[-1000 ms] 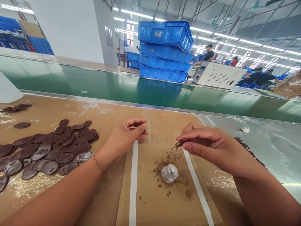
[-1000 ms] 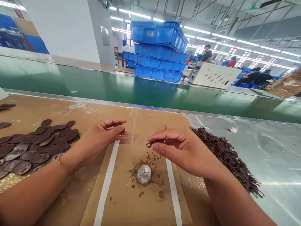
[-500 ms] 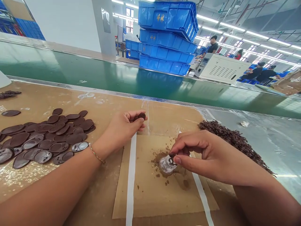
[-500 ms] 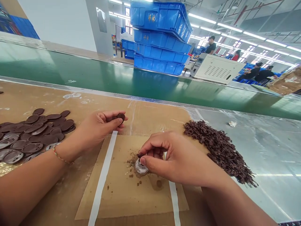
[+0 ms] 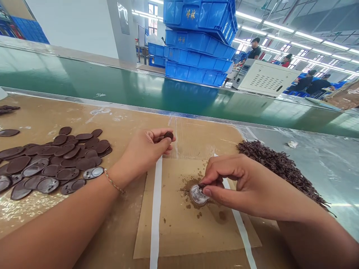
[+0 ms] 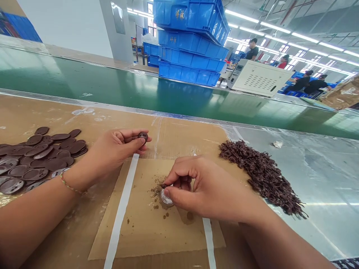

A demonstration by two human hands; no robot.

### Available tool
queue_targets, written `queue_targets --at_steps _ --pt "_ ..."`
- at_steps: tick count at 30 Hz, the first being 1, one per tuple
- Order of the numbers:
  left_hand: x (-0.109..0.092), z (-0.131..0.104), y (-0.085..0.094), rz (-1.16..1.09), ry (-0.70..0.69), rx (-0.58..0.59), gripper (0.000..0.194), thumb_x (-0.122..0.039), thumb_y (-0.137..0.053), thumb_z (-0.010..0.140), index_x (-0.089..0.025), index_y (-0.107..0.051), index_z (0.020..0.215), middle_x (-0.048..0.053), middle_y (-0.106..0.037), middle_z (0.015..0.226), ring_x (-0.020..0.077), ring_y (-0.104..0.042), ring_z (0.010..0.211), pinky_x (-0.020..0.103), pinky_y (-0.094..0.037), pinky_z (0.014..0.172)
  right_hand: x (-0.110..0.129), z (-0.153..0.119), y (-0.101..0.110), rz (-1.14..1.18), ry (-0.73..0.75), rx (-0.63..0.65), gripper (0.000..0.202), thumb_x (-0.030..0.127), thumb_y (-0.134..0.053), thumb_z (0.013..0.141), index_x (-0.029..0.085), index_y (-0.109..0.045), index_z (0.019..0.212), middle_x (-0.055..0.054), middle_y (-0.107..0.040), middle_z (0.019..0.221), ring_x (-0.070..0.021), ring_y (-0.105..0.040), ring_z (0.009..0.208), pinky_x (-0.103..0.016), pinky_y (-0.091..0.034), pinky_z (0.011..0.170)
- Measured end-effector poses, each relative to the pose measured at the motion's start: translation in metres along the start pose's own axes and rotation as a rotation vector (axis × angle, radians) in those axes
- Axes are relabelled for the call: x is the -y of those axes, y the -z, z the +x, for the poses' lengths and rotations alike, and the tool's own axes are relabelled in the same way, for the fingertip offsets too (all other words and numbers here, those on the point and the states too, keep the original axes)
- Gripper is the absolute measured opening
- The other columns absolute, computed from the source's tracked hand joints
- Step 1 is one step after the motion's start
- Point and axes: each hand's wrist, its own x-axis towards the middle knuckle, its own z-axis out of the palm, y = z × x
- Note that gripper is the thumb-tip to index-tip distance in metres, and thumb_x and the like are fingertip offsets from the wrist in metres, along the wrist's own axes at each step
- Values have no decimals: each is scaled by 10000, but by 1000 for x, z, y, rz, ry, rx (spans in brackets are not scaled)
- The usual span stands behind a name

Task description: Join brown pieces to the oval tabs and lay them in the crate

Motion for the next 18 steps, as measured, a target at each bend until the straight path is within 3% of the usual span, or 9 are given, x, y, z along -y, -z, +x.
queue_targets --at_steps 9,14,18 --pt "-3 0 -1 -36 19 -19 267 -277 -694 745 -182 -727 992 26 -719 908 118 -659 692 232 -565 689 0 1 -1 5 4 -22 63 208 -656 806 208 -680 748 7 -676 682 -134 -607 611 -226 -472 553" --pt "-5 -1 -2 -49 16 -23 279 -245 -686 752 -159 -706 1016 35 -720 961 102 -649 678 206 -555 647 -2 1 -1 151 -22 -117 73 258 -667 822 208 -687 773 0 -674 716 -126 -604 616 -217 -469 538" --pt "-10 -3 -1 -46 5 -12 254 -224 -690 746 -141 -694 986 49 -724 993 86 -621 639 192 -538 600 -4 3 -4 257 -61 -124 125 304 -678 832 190 -683 780 -11 -650 688 -113 -559 572 -203 -428 476"
